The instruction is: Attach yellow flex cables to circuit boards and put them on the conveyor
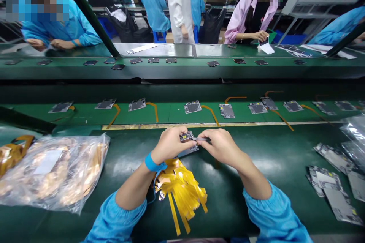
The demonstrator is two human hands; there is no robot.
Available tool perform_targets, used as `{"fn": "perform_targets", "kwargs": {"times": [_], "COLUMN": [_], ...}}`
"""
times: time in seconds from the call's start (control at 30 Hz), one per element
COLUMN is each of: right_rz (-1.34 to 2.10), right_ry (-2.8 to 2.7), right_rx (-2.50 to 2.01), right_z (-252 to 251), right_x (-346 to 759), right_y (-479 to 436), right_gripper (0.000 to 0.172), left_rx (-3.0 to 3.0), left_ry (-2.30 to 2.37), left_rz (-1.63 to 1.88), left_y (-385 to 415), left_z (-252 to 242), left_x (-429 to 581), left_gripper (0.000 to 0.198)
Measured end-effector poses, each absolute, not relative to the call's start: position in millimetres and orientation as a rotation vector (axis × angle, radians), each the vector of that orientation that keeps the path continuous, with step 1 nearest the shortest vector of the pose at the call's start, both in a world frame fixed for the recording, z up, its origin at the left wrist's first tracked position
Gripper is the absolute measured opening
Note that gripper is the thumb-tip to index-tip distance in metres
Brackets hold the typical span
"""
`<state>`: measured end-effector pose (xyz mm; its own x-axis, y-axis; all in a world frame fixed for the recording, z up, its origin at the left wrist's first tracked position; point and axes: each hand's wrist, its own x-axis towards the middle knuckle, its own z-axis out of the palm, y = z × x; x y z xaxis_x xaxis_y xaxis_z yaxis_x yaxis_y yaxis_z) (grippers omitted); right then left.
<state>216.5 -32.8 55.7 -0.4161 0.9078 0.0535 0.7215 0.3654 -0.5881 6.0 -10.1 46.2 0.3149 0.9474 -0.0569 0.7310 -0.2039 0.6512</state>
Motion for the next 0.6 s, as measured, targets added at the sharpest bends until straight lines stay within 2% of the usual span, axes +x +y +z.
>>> {"fn": "perform_targets", "kwargs": {"times": [0.37, 0.6], "right_rz": [0.712, 0.695], "right_ry": [-2.209, -2.169], "right_rx": [-1.469, -1.48], "right_z": [56.7, 57.7], "right_x": [214.8, 218.5], "right_y": [-32.6, -30.9], "right_gripper": [0.013, 0.018], "left_rx": [1.99, 1.939], "left_ry": [1.599, 1.413], "left_rz": [0.537, 0.577], "left_y": [-11.7, -7.4], "left_z": [42.5, 37.8], "left_x": [11.0, 7.7], "left_gripper": [0.039, 0.035]}}
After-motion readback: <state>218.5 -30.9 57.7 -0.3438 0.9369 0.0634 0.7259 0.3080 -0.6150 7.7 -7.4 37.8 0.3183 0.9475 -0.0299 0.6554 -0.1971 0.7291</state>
